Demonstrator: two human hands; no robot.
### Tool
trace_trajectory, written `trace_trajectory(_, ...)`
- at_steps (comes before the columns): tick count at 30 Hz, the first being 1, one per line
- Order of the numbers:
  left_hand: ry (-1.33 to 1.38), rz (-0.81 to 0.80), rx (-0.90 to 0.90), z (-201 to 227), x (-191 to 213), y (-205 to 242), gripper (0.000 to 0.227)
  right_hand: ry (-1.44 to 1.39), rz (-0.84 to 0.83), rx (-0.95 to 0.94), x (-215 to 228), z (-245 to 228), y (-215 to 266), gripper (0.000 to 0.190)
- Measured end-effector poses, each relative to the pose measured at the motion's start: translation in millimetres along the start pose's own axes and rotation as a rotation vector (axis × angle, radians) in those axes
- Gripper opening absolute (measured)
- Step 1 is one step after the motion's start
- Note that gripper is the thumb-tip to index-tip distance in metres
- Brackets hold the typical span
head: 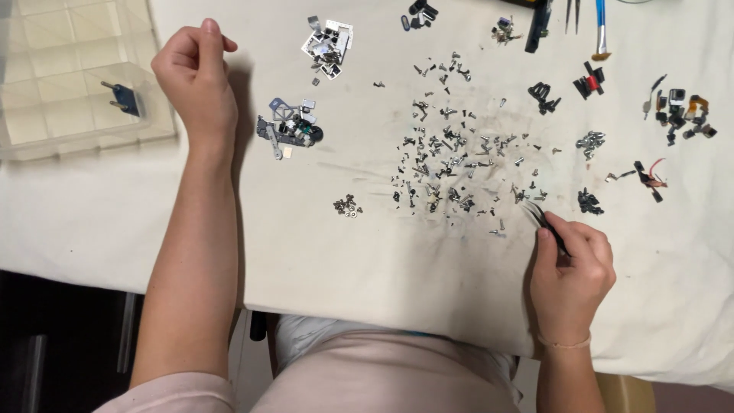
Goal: The person uses tweezers to pick up and separate small screws and metal parts from a pile on a white cloth. The person moves the items into smaller groups on the table.
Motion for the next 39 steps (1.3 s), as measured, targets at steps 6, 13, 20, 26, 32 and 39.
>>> trace_trajectory(6,0.034,-0.009,0.014,-8.0,0.3,0.7,0.039,0.001,0.045,0.002,0.6,8.8,-7.8,0.020)
trace_trajectory(13,0.029,-0.005,0.046,-9.7,-0.1,0.4,0.039,-0.031,0.067,-0.001,0.5,9.8,-38.0,0.017)
trace_trajectory(20,0.006,-0.009,0.057,-10.7,0.5,0.1,0.040,-0.035,0.018,-0.084,-6.7,15.3,-41.8,0.016)
trace_trajectory(26,0.010,-0.011,0.054,-9.3,-0.2,0.5,0.039,-0.056,0.023,-0.085,-8.3,14.1,-43.6,0.015)
trace_trajectory(32,0.009,-0.008,0.071,-11.4,0.4,1.1,0.038,-0.092,0.037,-0.062,-6.3,8.9,-45.4,0.013)
trace_trajectory(39,-0.041,0.069,-0.054,-1.3,-0.3,-3.4,0.031,-0.329,-0.174,0.067,-36.3,-79.2,-56.1,0.012)
Point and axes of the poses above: each hand's wrist, its own y-axis away from the middle knuckle, its own x-axis out of the back of the hand, z = x × y, the point moved 5 cm from there along -y, towards the middle knuckle, and after that the axes turned 11 degrees about -y, right-handed, at the moved point
